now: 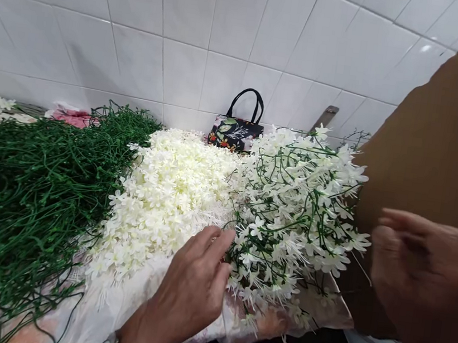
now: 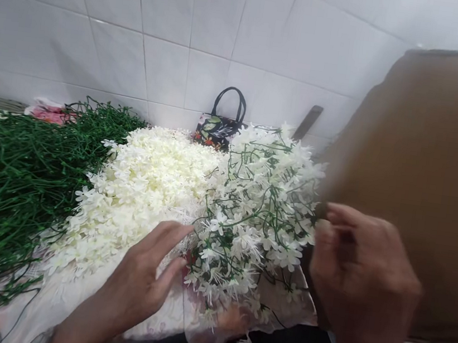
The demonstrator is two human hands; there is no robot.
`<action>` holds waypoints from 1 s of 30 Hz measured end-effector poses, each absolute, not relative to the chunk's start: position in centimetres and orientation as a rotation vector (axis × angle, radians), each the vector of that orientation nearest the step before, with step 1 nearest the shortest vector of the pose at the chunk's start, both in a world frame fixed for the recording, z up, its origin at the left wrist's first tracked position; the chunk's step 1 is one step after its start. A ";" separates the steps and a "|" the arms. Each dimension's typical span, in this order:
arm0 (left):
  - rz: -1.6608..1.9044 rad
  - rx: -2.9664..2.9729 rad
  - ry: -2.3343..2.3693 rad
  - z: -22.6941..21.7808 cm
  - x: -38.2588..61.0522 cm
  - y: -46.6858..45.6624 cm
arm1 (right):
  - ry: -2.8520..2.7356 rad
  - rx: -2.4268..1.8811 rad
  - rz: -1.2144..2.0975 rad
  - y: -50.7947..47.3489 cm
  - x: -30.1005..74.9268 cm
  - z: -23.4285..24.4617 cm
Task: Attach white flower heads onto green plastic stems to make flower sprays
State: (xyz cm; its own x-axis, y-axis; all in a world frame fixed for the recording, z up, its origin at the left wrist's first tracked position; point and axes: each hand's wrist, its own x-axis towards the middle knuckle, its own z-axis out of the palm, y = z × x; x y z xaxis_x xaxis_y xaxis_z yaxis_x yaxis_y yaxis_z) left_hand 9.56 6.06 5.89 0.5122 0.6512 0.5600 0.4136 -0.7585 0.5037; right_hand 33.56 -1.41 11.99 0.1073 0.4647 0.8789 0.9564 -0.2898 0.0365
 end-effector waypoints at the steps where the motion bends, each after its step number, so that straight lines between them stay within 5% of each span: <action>1: 1.044 2.434 0.862 6.1 10.4 6.2 | -1.459 -1.779 -1.099 -0.7 33.0 12.3; 6: 0.905 2.454 0.741 6.3 15.0 6.1 | -1.762 -1.749 -0.939 2.1 33.2 11.6; 16: 0.731 2.558 0.561 6.3 17.8 4.6 | -1.513 -1.930 -0.749 -0.7 38.4 7.3; 30: 1.181 2.423 0.568 5.9 14.2 4.9 | -1.567 -1.907 -0.755 -2.9 36.2 9.7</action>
State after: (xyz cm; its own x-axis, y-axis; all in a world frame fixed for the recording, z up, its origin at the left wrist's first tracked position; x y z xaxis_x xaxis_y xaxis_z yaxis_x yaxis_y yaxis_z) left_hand 14.18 4.94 5.90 0.5642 0.5110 0.6485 0.1874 -0.8442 0.5022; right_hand 36.24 -2.93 9.71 0.1616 0.6729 0.7219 0.9839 -0.1666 -0.0649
